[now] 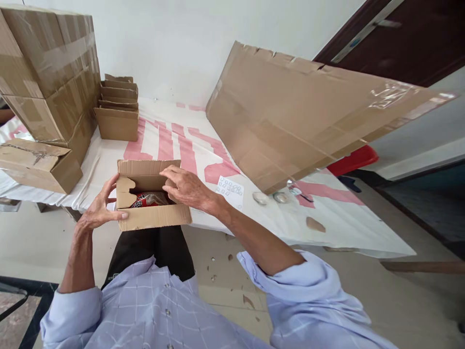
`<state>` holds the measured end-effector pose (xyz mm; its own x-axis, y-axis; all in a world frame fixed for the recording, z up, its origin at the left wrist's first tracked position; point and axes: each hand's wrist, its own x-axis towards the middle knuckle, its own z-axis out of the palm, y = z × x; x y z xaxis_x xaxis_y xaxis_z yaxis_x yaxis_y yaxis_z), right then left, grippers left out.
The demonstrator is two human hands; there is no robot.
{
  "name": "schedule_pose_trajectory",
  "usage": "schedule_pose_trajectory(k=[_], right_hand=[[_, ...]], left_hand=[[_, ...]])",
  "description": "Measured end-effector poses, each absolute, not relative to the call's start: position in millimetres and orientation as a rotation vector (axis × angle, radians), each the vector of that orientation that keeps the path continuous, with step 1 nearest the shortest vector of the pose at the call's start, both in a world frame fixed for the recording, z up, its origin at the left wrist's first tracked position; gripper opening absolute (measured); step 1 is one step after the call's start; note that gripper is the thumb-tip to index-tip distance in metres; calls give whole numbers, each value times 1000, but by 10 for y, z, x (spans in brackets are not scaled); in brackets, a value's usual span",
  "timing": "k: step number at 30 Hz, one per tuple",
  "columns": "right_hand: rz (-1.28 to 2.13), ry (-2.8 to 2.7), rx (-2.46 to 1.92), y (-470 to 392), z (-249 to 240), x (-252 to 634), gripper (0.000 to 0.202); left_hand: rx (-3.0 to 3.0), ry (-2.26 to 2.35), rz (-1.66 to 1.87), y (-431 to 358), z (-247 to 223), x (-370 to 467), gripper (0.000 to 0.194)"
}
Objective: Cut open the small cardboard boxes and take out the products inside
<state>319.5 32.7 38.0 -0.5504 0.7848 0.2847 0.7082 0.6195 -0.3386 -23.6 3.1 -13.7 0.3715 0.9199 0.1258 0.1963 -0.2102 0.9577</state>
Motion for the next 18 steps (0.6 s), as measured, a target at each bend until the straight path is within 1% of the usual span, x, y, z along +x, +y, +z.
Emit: schedule_pose_trajectory(k=[2,5,10,15,18], right_hand=[[244,-2542,-1185,341,381,3137,31],[205,-2727,-1212,369,361,3001,25],[115,-2968,-1412,505,333,2745,14],[94,-3059,-1509,567,372,2591,27],[115,-3074,-1494,530,415,2582,28]], left_hand=[[1674,1007,931,35,-138,-240,138],[1691,1011,927,37,-145,-243,137],[1698,1020,916,41,-159,-241,136],[1690,1017,908,38,-148,-228,140],[1685,1005,902,30,-134,-221,141]])
